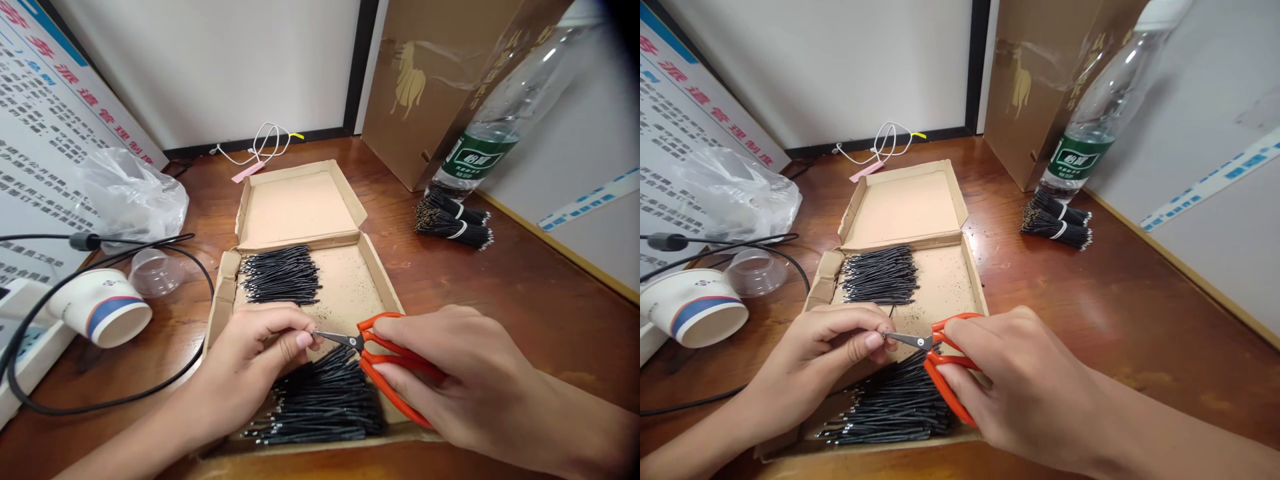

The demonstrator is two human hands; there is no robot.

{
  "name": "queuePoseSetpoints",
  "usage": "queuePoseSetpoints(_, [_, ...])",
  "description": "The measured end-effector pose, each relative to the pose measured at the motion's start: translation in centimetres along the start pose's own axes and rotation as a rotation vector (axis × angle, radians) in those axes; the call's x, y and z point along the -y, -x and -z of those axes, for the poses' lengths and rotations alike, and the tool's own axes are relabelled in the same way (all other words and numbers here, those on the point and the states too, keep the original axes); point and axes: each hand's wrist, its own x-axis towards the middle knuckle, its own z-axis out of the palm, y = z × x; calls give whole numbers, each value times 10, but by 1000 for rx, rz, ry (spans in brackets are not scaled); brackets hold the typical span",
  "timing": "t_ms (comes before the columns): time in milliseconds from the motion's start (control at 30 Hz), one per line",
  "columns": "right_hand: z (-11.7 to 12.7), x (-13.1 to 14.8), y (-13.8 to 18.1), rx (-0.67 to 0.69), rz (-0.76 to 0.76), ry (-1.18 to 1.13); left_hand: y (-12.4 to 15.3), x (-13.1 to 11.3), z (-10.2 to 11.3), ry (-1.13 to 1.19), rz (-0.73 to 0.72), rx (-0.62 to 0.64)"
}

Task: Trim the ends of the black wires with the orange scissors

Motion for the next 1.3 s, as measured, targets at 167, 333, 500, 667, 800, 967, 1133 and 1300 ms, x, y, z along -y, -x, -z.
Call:
queuePoseSetpoints(167, [-3, -1, 2, -18, -30, 6, 1, 1, 2, -138, -72, -48])
queuePoseSetpoints(333, [3, -7, -1, -131, -81, 55, 1, 6, 7, -435, -300, -101])
queuePoseSetpoints(500, [9, -17, -8, -312, -88, 65, 1, 0, 11, -723, -482, -194])
queuePoseSetpoints(667, [5, -20, -8, -305, -78, 63, -2, 13, 11, -853, -439, -141])
queuePoseSetpoints(800, [4, -21, -8, -292, -79, 71, -9, 25, 7, -886, -277, -77])
queuePoseSetpoints(967, [4, -21, -10, -282, -75, 53, -17, 26, 4, -850, -204, -75])
queuePoseSetpoints(1133, [4, -22, -13, -273, -90, 66, -15, 20, 0, -703, -246, -71])
queuePoseSetpoints(1300, [4, -23, -13, -253, -106, 63, -1, 7, -10, -543, -127, 137])
